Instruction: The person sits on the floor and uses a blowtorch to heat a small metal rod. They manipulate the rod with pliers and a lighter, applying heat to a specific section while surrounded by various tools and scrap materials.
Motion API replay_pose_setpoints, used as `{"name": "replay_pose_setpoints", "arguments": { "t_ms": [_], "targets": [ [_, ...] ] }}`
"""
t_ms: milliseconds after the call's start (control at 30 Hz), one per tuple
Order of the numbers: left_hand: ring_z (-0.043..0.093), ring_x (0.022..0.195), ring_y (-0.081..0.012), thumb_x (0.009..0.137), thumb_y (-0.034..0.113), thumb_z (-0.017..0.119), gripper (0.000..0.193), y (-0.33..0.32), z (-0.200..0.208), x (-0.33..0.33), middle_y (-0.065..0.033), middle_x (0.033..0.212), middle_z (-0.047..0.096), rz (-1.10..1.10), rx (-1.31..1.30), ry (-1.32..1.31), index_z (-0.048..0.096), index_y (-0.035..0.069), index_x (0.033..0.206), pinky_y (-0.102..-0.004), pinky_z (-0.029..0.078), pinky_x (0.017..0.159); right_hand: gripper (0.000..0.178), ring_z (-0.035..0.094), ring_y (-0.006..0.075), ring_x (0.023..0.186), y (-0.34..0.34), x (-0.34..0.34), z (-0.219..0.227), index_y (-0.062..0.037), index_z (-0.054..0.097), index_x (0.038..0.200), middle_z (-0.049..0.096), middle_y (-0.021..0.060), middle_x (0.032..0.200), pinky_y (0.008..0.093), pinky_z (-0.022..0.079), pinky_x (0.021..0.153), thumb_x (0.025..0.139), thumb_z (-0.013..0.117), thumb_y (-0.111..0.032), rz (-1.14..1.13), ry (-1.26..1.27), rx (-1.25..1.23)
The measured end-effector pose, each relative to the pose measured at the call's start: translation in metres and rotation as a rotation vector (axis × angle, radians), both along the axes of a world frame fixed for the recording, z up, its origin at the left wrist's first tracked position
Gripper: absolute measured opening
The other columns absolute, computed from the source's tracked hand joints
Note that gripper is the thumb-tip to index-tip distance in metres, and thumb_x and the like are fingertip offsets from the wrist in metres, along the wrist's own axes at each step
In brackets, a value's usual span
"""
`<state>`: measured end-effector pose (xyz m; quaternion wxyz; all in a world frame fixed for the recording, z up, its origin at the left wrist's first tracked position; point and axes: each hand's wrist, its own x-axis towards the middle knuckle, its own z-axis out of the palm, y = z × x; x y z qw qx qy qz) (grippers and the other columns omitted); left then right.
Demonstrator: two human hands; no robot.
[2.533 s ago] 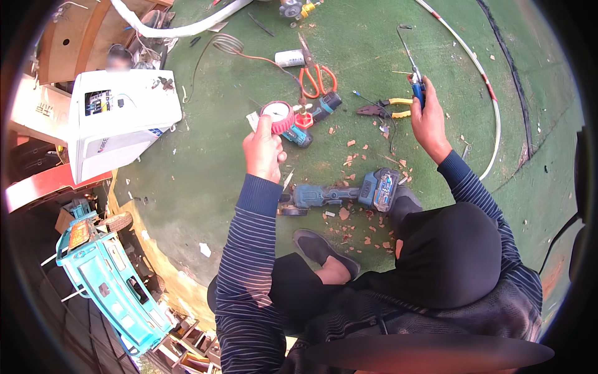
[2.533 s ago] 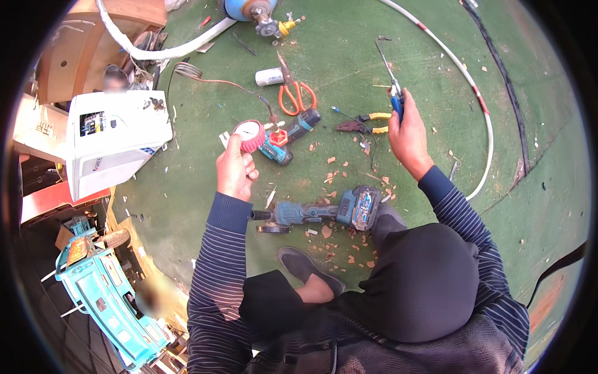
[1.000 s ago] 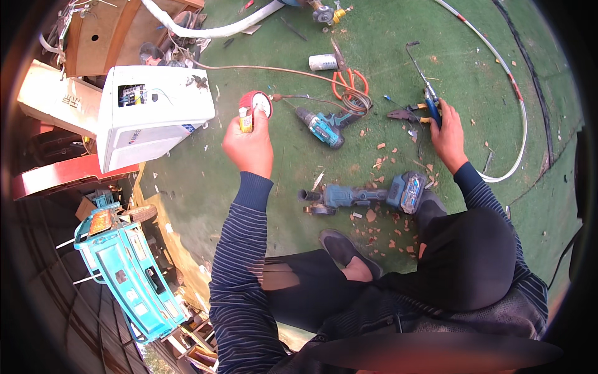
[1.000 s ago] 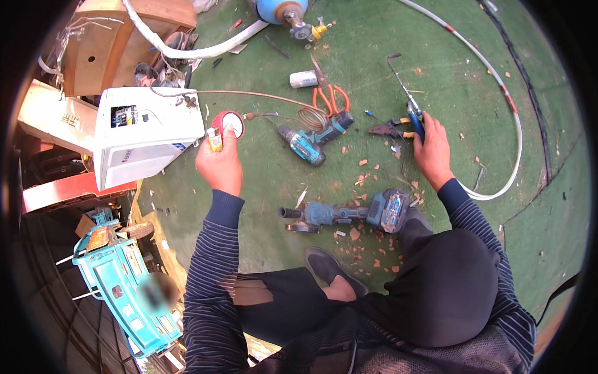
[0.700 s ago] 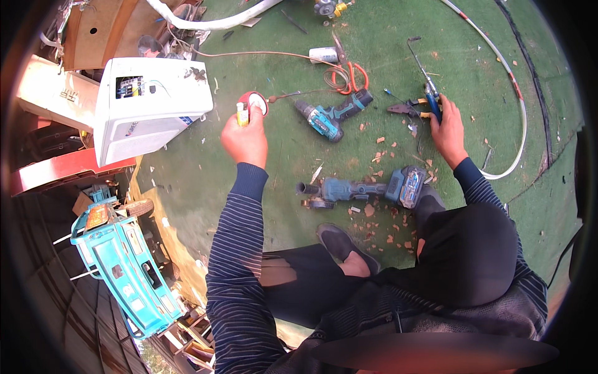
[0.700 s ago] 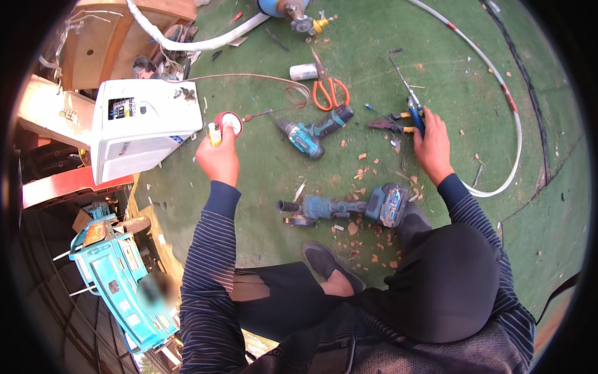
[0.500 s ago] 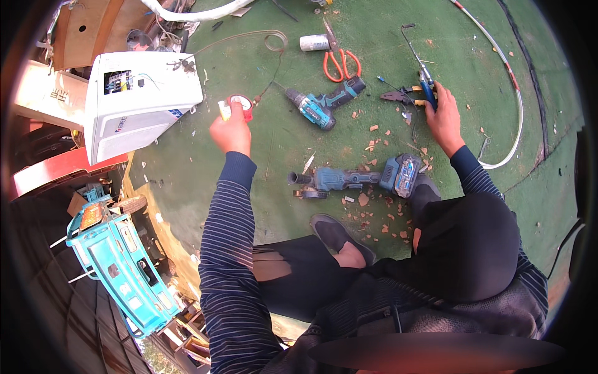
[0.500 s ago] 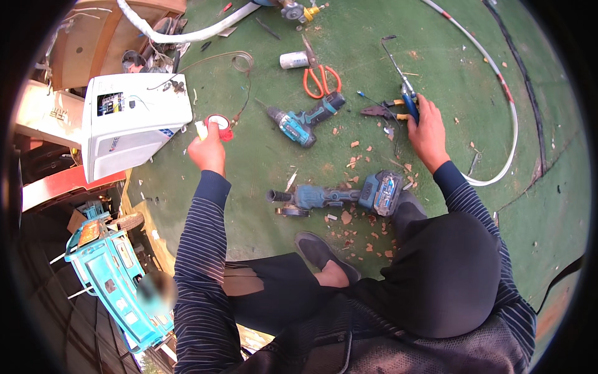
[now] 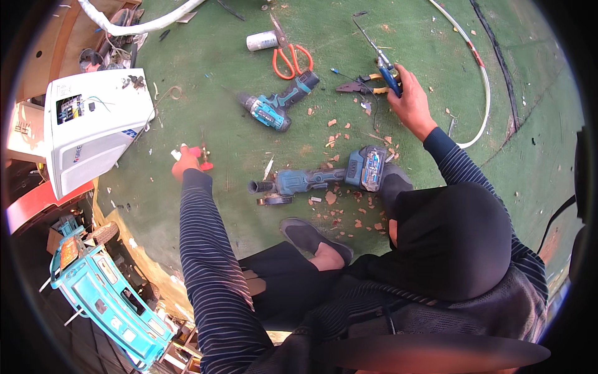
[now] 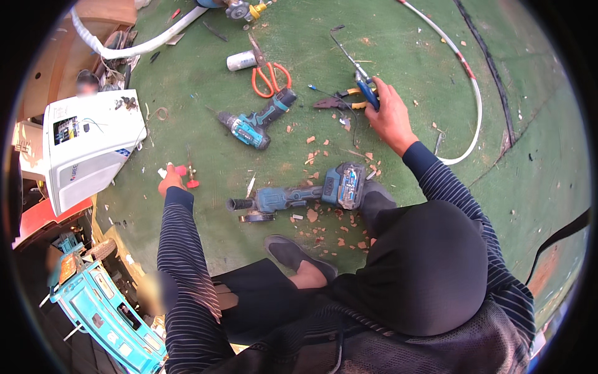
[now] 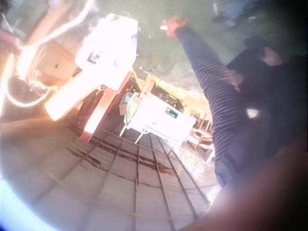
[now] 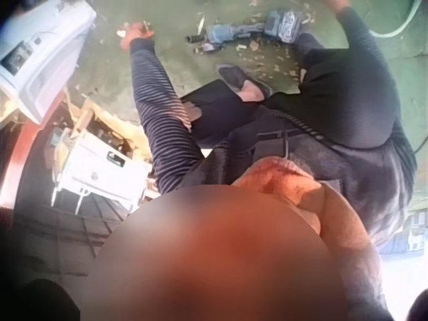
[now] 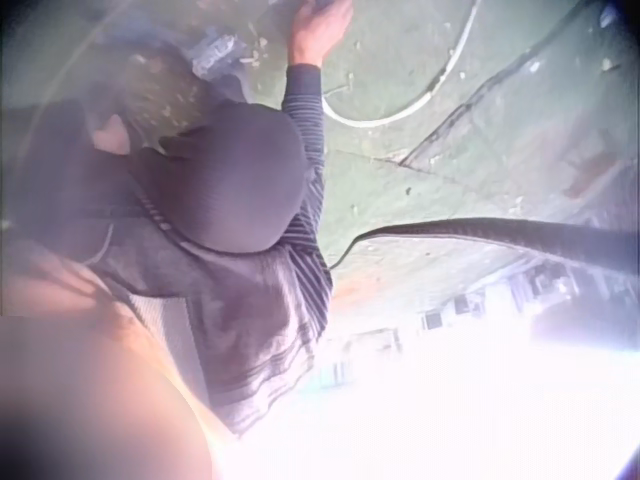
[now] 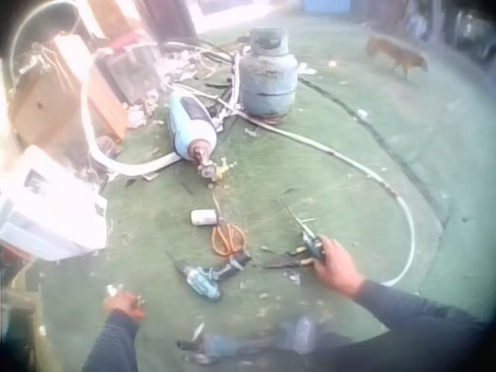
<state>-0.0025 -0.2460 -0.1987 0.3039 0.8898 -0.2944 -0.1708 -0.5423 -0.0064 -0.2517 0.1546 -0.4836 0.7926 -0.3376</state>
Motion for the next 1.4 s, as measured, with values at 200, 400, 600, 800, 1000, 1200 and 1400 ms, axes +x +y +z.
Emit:
{"name": "replay_pose_setpoints", "arguments": {
  "t_ms": [200,400,600,800,1000,1200,1400],
  "targets": [
    [0.065,0.082,-0.0265,0.083,0.04,0.078,0.059,-0.011,-0.001,-0.004,-0.0169,0.101,0.072,0.044,-0.034,0.147,0.068,-0.014,0.104,-0.0433,0.052,0.076,0.054,0.066,0.0378,0.097,-0.022,-0.036,-0.003,-0.006,0.057,0.134,0.066,0.0175,0.106,0.0455,0.055,0.086,0.081,0.069,-0.007,0.043,0.152,-0.106],
    [0.063,0.084,-0.025,0.083,0.037,0.079,0.056,-0.026,-0.007,0.014,-0.0146,0.104,0.069,0.059,0.009,0.274,0.067,-0.012,0.108,-0.0431,0.053,0.079,0.042,0.064,0.0361,0.101,-0.03,-0.063,-0.004,-0.0075,0.062,0.127,0.065,0.015,0.107,0.0451,0.053,0.087,0.085,0.07,-0.011,0.133,0.358,-0.145],
    [0.067,0.088,-0.025,0.083,0.038,0.078,0.058,-0.042,-0.035,0.082,-0.0165,0.107,0.071,0.026,-0.061,0.305,0.067,-0.014,0.108,-0.0427,0.054,0.082,0.031,0.069,0.036,0.076,-0.02,0.0,0.002,-0.0082,0.068,0.098,0.068,0.0139,0.081,0.0465,0.055,0.067,0.09,0.074,-0.037,0.413,0.287,0.087],
    [0.058,0.072,-0.0203,0.085,0.033,0.077,0.045,-0.033,-0.015,0.049,-0.0096,0.088,0.064,-0.023,0.13,0.358,0.063,-0.006,0.101,-0.0377,0.047,0.064,0.016,0.069,0.0395,0.069,-0.033,0.026,0.068,-0.0022,0.067,0.076,0.069,0.0193,0.073,0.0491,0.055,0.064,0.082,0.068,-0.017,0.534,0.176,0.259],
    [0.043,0.061,-0.0145,0.086,0.043,0.075,0.035,-0.025,-0.016,0.051,-0.003,0.078,0.056,-0.121,0.217,0.391,0.063,0.011,0.093,-0.0344,0.038,0.057,0.03,0.07,0.0238,0.069,-0.144,0.073,0.145,0.0027,0.074,0.103,0.074,0.0159,0.081,0.0371,0.056,0.068,0.094,0.069,-0.025,0.517,-0.55,0.029],
    [0.024,0.056,-0.0115,0.084,0.062,0.069,0.047,-0.035,0.016,0.03,0.0025,0.08,0.048,-0.168,0.393,0.391,0.055,0.017,0.089,-0.03,0.022,0.051,0.032,0.071,0.0271,0.073,-0.11,0.046,0.123,0.0011,0.071,0.11,0.072,0.0167,0.081,0.0395,0.056,0.071,0.093,0.069,-0.026,0.522,-0.199,-0.024],
    [0.025,0.046,-0.0084,0.09,0.06,0.068,0.038,-0.042,0.005,0.008,0.0058,0.072,0.049,-0.228,0.411,0.417,0.058,0.024,0.093,-0.0259,0.021,0.041,0.026,0.07,0.0383,0.089,-0.003,0.059,0.035,-0.0029,0.07,0.105,0.071,0.0165,0.09,0.049,0.056,0.08,0.09,0.071,-0.024,0.702,0.031,0.283]
  ]
}}
